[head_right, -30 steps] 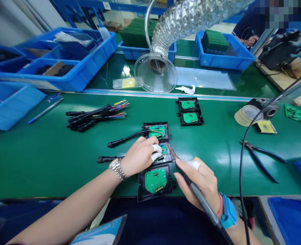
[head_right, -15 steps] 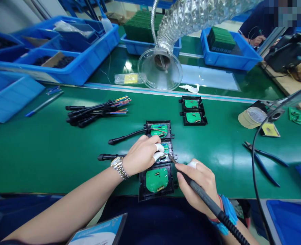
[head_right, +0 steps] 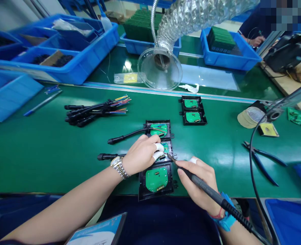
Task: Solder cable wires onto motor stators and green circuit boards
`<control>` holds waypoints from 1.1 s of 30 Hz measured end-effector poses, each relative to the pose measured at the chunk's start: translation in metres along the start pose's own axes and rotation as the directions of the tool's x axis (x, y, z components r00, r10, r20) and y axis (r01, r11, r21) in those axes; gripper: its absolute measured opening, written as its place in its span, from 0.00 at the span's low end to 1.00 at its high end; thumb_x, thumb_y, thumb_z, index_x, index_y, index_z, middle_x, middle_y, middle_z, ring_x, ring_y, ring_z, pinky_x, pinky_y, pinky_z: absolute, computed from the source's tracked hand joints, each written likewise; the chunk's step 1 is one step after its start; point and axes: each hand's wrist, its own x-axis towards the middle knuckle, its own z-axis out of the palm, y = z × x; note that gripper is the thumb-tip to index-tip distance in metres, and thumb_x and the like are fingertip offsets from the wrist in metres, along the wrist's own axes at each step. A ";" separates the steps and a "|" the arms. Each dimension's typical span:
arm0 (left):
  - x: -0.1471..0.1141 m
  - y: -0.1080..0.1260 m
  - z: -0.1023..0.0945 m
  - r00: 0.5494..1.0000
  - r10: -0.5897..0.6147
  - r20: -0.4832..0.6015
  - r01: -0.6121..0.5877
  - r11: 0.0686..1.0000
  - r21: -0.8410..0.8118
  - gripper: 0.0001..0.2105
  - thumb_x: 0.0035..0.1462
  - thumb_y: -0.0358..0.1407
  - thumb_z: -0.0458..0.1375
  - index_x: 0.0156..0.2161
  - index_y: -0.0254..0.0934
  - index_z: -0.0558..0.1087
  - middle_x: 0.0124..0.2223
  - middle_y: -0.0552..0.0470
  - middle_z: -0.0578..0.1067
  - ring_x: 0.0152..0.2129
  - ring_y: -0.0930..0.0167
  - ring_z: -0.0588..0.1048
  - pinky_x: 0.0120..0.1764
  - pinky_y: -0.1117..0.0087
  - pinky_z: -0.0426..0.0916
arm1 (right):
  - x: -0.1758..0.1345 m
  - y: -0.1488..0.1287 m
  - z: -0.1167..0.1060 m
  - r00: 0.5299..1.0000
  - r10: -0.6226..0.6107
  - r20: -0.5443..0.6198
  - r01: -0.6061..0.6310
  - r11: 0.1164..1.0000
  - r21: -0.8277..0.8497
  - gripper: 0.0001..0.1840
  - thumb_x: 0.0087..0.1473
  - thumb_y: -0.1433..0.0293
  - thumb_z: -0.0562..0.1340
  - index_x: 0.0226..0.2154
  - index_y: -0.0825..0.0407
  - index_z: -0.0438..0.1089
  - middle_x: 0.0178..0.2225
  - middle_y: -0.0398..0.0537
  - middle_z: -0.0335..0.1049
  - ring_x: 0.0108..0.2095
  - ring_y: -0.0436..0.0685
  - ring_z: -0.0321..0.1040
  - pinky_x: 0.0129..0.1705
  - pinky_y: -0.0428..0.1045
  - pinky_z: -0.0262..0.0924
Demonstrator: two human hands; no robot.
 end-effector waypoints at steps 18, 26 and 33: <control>0.000 0.000 0.001 1.000 0.009 -0.003 -0.009 1.000 0.020 0.09 0.56 0.33 0.51 0.30 0.35 0.73 0.35 0.51 0.69 0.26 0.71 0.65 0.34 0.66 0.55 | -0.008 0.004 0.005 0.992 -0.121 0.027 0.121 0.993 -0.011 0.14 0.49 0.77 0.59 0.40 0.54 0.70 0.23 0.45 0.63 0.26 0.50 0.60 0.28 0.48 0.59; 0.000 0.001 0.000 1.000 0.006 -0.009 -0.006 1.000 0.012 0.09 0.56 0.34 0.52 0.30 0.36 0.73 0.35 0.52 0.69 0.26 0.72 0.65 0.33 0.66 0.55 | -0.004 0.001 0.006 0.973 -0.229 0.027 0.230 0.972 -0.056 0.14 0.49 0.77 0.58 0.40 0.54 0.69 0.22 0.45 0.64 0.25 0.50 0.62 0.30 0.48 0.61; -0.001 0.000 0.001 1.000 0.008 -0.008 -0.008 1.000 0.018 0.09 0.56 0.34 0.51 0.30 0.36 0.73 0.35 0.51 0.69 0.26 0.72 0.65 0.33 0.66 0.54 | -0.005 0.001 0.003 0.982 -0.191 0.011 0.191 0.980 -0.060 0.13 0.49 0.77 0.58 0.39 0.54 0.70 0.21 0.44 0.63 0.23 0.49 0.60 0.31 0.48 0.61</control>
